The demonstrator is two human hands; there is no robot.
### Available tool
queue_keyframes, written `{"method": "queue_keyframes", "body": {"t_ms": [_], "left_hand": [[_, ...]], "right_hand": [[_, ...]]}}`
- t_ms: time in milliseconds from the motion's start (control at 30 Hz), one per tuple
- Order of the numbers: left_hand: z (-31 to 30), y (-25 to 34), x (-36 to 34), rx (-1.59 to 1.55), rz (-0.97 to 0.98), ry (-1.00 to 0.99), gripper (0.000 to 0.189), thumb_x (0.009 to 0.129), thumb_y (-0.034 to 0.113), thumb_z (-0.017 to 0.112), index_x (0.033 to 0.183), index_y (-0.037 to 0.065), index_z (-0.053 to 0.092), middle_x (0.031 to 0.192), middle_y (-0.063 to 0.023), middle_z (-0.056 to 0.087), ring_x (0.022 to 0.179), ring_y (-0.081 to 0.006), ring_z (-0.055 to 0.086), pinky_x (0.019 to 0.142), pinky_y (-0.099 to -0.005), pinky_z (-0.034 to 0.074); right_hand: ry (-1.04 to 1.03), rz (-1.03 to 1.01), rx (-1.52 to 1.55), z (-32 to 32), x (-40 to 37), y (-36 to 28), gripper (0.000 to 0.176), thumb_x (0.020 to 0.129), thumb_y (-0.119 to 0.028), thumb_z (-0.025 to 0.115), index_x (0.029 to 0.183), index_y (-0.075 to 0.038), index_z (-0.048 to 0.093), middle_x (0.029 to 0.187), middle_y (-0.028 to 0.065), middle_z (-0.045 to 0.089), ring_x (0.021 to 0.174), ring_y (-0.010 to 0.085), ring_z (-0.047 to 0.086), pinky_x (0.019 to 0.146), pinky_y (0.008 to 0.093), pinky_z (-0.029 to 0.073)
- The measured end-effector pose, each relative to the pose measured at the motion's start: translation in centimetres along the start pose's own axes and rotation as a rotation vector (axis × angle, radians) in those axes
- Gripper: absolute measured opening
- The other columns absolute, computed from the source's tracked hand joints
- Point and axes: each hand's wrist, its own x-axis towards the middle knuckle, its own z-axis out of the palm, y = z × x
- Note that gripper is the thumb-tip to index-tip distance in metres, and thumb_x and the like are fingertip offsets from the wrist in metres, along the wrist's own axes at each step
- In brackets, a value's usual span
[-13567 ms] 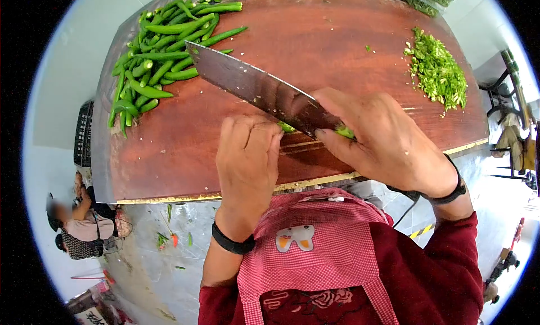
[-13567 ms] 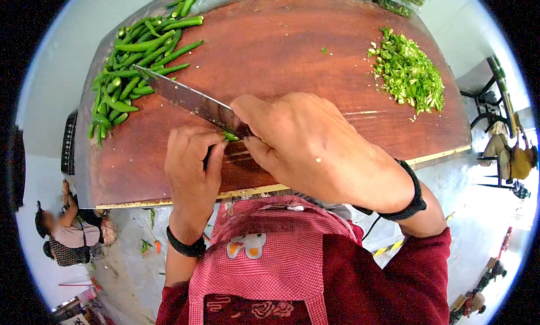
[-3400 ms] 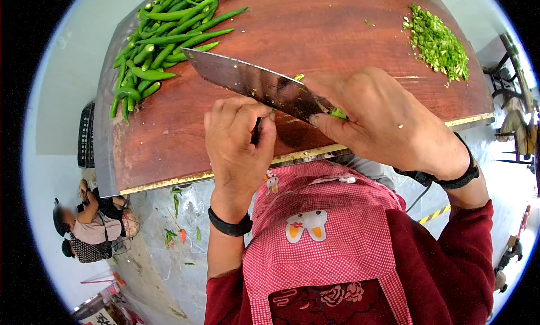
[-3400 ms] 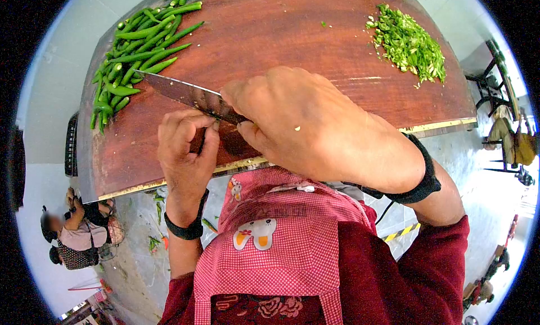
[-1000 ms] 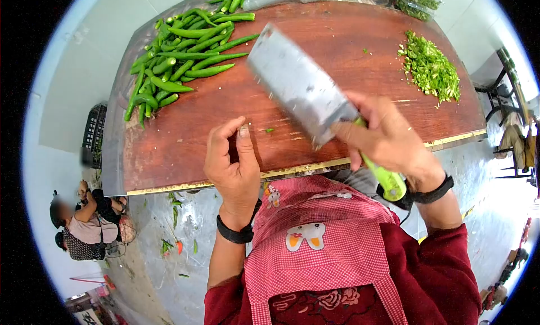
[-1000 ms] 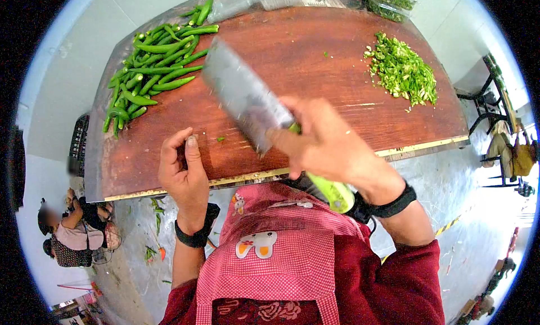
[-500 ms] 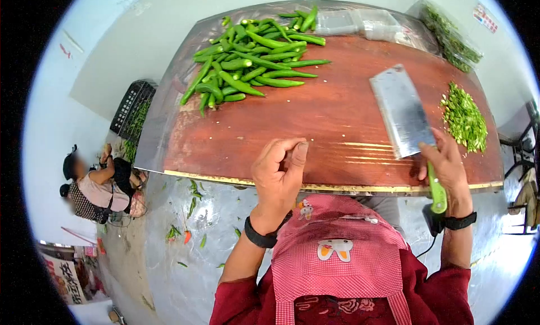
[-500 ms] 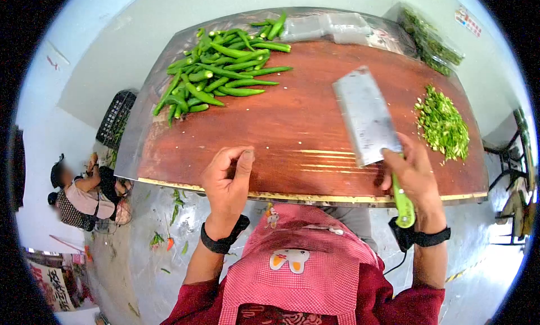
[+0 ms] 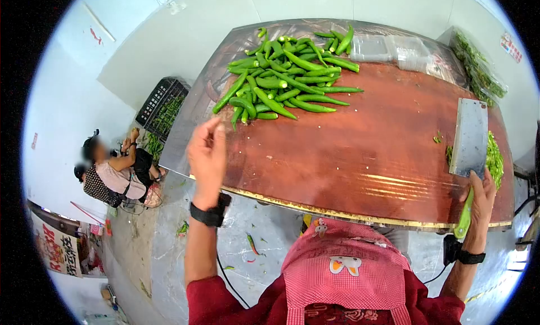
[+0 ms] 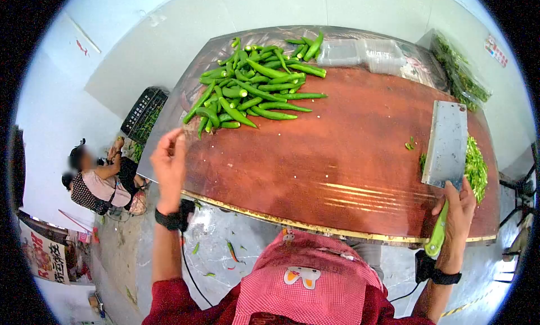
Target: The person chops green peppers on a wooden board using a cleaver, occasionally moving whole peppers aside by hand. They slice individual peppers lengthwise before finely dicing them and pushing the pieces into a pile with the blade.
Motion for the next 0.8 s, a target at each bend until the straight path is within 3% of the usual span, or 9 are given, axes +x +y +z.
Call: {"method": "queue_keyframes", "body": {"t_ms": [33,67,100,167,333,500,733,800], "left_hand": [[-0.5,-1.1,1.3,0.077,-0.040,0.018,0.020,0.095,0.012,0.065,0.112,0.001,0.071,0.099,-0.0078,0.072,0.089,-0.0166,0.067,0.082,-0.0296,0.052],[-0.9,-2.3,2.5,0.153,-0.079,0.033,0.020,0.093,0.012,0.067,0.108,0.001,0.071,0.095,-0.0126,0.073,0.085,-0.0216,0.069,0.079,-0.0332,0.053],[-1.2,-3.5,3.7,0.152,-0.076,0.032,0.020,0.093,0.012,0.067,0.108,0.001,0.071,0.095,-0.0126,0.073,0.085,-0.0216,0.069,0.079,-0.0332,0.053],[-1.4,-5.9,6.0,0.306,0.041,-0.056,0.022,0.091,0.013,0.068,0.108,0.000,0.071,0.092,-0.0143,0.073,0.081,-0.0225,0.069,0.075,-0.0347,0.054],[-0.8,-9.5,9.0,0.434,-0.009,-0.198,0.027,0.088,0.015,0.070,0.111,0.000,0.071,0.098,-0.0184,0.073,0.090,-0.0317,0.070,0.082,-0.0388,0.054],[0.6,-11.6,10.1,0.499,-0.033,-0.510,0.029,0.087,0.016,0.070,0.114,0.005,0.071,0.114,-0.0230,0.069,0.106,-0.0388,0.066,0.092,-0.0444,0.051],[1.6,-11.9,9.8,0.594,-0.025,-0.460,0.028,0.087,0.018,0.071,0.112,0.006,0.072,0.111,-0.0216,0.067,0.104,-0.0415,0.064,0.090,-0.0474,0.050],[1.0,-11.1,9.1,0.544,0.071,-0.261,0.026,0.087,0.017,0.072,0.111,0.005,0.071,0.102,-0.0205,0.066,0.095,-0.0391,0.064,0.083,-0.0447,0.050]], "right_hand": [[0.088,-0.011,0.042,0.7,-0.2,-0.6,0.050,0.095,-0.014,0.066,0.133,0.011,0.047,0.066,0.0016,0.057,0.041,0.0100,0.050,0.039,0.0236,0.038],[-0.003,0.006,0.066,1.2,-0.1,-1.7,0.047,0.095,-0.014,0.066,0.131,0.010,0.049,0.067,0.0016,0.058,0.041,0.0097,0.050,0.039,0.0231,0.038],[-0.091,0.022,0.088,1.8,0.2,-3.0,0.044,0.095,-0.014,0.066,0.129,0.009,0.050,0.069,0.0016,0.059,0.041,0.0093,0.050,0.038,0.0226,0.038],[-0.062,-0.024,0.130,5.5,-0.4,-6.0,0.036,0.095,-0.013,0.065,0.124,0.006,0.053,0.072,0.0013,0.060,0.041,0.0091,0.050,0.038,0.0217,0.038],[-0.246,-0.008,0.260,9.0,1.0,-4.1,0.029,0.096,-0.009,0.062,0.121,0.004,0.057,0.087,0.0056,0.067,0.043,0.0109,0.054,0.038,0.0234,0.043],[-0.331,0.069,0.249,10.4,1.6,-1.9,0.029,0.095,-0.006,0.060,0.121,0.007,0.057,0.088,0.0073,0.069,0.044,0.0117,0.056,0.039,0.0240,0.046],[-0.343,0.082,0.221,11.4,0.5,-2.9,0.029,0.095,-0.003,0.057,0.122,0.009,0.057,0.090,0.0060,0.067,0.044,0.0109,0.056,0.040,0.0238,0.047],[-0.345,0.075,0.203,11.4,0.4,-3.1,0.029,0.095,-0.002,0.057,0.121,0.009,0.058,0.089,0.0050,0.066,0.045,0.0107,0.056,0.040,0.0239,0.047]]}}
